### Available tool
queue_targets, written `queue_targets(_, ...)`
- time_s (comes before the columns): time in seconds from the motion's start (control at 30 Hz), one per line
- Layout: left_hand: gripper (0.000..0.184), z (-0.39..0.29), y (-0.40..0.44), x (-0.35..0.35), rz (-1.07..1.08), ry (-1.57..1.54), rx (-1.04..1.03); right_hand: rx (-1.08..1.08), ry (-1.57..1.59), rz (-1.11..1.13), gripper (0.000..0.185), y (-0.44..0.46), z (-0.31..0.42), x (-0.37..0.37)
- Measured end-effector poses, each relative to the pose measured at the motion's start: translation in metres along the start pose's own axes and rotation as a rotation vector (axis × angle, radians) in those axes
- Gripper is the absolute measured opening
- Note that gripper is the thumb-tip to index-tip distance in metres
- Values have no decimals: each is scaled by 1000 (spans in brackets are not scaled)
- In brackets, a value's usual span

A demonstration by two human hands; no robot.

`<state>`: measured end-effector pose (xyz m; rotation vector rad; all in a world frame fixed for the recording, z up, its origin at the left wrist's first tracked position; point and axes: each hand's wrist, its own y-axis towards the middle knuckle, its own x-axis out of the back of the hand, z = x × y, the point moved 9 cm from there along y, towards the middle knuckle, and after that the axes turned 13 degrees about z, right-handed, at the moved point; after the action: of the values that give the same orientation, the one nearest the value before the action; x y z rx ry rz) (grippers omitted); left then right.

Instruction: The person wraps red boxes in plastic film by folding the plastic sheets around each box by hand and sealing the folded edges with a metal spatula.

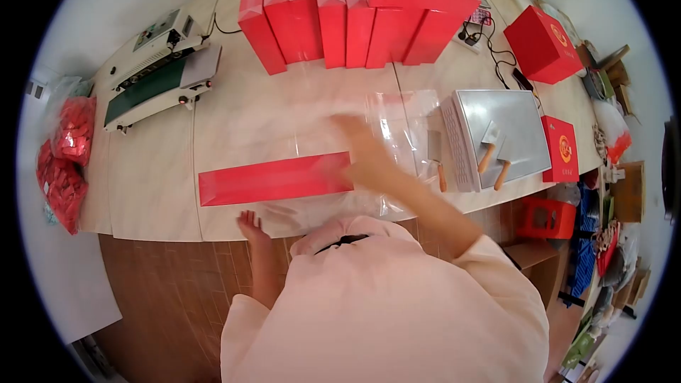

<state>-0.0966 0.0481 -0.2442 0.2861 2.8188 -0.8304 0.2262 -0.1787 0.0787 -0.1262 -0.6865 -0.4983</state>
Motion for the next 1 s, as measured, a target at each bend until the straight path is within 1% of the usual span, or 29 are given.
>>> queue_targets(0.03,51,30,18,-13,366,-234,36,213,-200,157,79,21,50,-45)
queue_targets(0.07,48,60,25,-24,716,-425,149,383,-224,161,83,26,84,-78)
queue_targets(0.1,44,67,18,-35,1068,-667,222,420,-374,198,82,38,105,-109)
queue_targets(0.13,40,74,4,-37,1421,-831,353,453,-524,232,82,49,122,-136)
queue_targets(0.17,38,83,-5,-43,1430,-825,398,464,-528,225,82,62,128,-158)
queue_targets(0.2,36,92,-14,-49,1438,-819,444,415,-564,290,80,78,121,-186)
queue_targets(0.23,39,114,-18,-50,1301,-562,472,364,-602,357,79,88,115,-201)
queue_targets(0.27,43,132,-23,-46,1152,-316,491,384,-580,319,70,90,120,-196)
queue_targets(0.3,48,145,-26,-40,994,-80,503,392,-592,315,70,90,121,-194)
queue_targets(0.37,54,136,-36,-47,834,142,500,400,-494,236,76,87,123,-181)
queue_targets(0.4,59,128,-57,-64,705,-264,788,403,-505,229,76,84,127,-173)
queue_targets(0.43,64,126,-77,-80,540,-670,1062,370,-433,200,77,80,134,-155)
queue_targets(0.47,71,137,-66,-78,443,-623,1074,336,-362,171,77,75,141,-135)
queue_targets(0.5,71,136,-62,-86,446,-615,1055,333,-375,162,77,69,150,-117)
queue_targets(0.57,72,99,-42,-121,646,-619,806,379,-82,-61,85,51,170,-54)
queue_targets(0.6,72,71,-30,-136,726,-626,662,377,-90,-78,85,41,176,-35)
queue_targets(0.67,73,6,-16,-157,819,-649,410,499,182,-287,95,4,182,17)
queue_targets(0.7,73,-27,-13,-162,842,-658,307,499,181,-296,95,-12,182,29)
queue_targets(0.77,74,-89,-13,-166,866,-666,140,366,371,-275,103,-37,162,54)
queue_targets(0.8,74,-115,-14,-165,867,-665,67,371,368,-282,103,-50,162,72)
queue_targets(0.87,75,-160,-20,-164,864,-650,-50,455,198,-194,103,-73,171,94)
queue_targets(0.9,75,-179,-25,-163,859,-641,-99,463,192,-203,103,-84,163,105)
queue_targets(0.97,76,-208,-35,-161,830,-608,-183,311,-130,-67,101,-97,145,100)
queue_targets(1.0,76,-217,-40,-159,808,-585,-222,316,-126,-69,101,-102,133,97)
